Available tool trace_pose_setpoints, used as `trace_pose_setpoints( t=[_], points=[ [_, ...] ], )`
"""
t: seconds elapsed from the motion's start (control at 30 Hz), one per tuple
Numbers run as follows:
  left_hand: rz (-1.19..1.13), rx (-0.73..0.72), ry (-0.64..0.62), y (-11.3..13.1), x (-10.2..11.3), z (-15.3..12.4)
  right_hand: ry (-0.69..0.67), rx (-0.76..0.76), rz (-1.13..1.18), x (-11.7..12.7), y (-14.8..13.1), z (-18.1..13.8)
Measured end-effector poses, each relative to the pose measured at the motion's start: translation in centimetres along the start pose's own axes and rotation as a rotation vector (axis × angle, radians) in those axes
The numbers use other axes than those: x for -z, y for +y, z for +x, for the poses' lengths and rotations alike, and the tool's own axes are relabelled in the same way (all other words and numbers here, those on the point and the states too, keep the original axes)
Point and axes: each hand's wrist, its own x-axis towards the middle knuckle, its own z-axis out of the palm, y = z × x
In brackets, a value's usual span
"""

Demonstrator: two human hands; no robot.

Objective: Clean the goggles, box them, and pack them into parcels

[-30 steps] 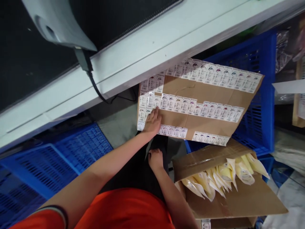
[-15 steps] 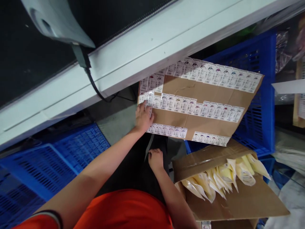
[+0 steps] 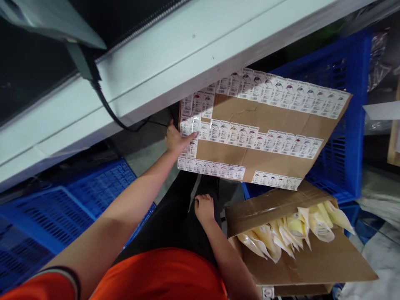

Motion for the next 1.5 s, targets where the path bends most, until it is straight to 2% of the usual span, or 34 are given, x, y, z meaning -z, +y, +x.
trace_pose_setpoints(
  t=[0.23,0.33,0.43,0.53,0.63,0.87,1.27,1.4,1.5],
  points=[
    [0.131,-0.106,0.105,1.8,-1.1,-1.8,-0.007,-0.008,-0.009,0.3,-0.4,-0.1],
    [0.183,-0.220,0.109,2.1,-1.2,-2.4,-0.002,-0.018,-0.011,0.2,-0.4,-0.1],
    [0.218,-0.451,0.041,1.8,-1.3,-3.5,-0.001,-0.027,-0.001,-0.1,-0.5,-0.1],
    [0.243,-0.671,-0.096,1.4,-1.6,-5.0,0.007,-0.029,0.014,-0.4,-0.4,-0.2],
    [0.287,-0.766,-0.216,1.5,-2.2,-6.5,0.043,-0.048,0.038,-0.4,-0.3,-0.3],
    [0.358,-0.717,-0.238,2.0,-3.2,-7.7,0.108,-0.064,0.115,-0.2,0.0,-0.8],
    [0.531,-0.766,-0.259,1.2,-2.9,-7.7,0.182,-0.093,0.303,0.0,0.9,-1.2],
    [0.563,-0.750,-0.220,1.8,-3.4,-8.0,0.219,-0.073,0.375,0.9,2.1,-1.5],
    [0.582,-0.706,-0.187,2.7,-3.8,-8.5,0.264,-0.049,0.432,2.7,3.5,-1.7]
  ],
)
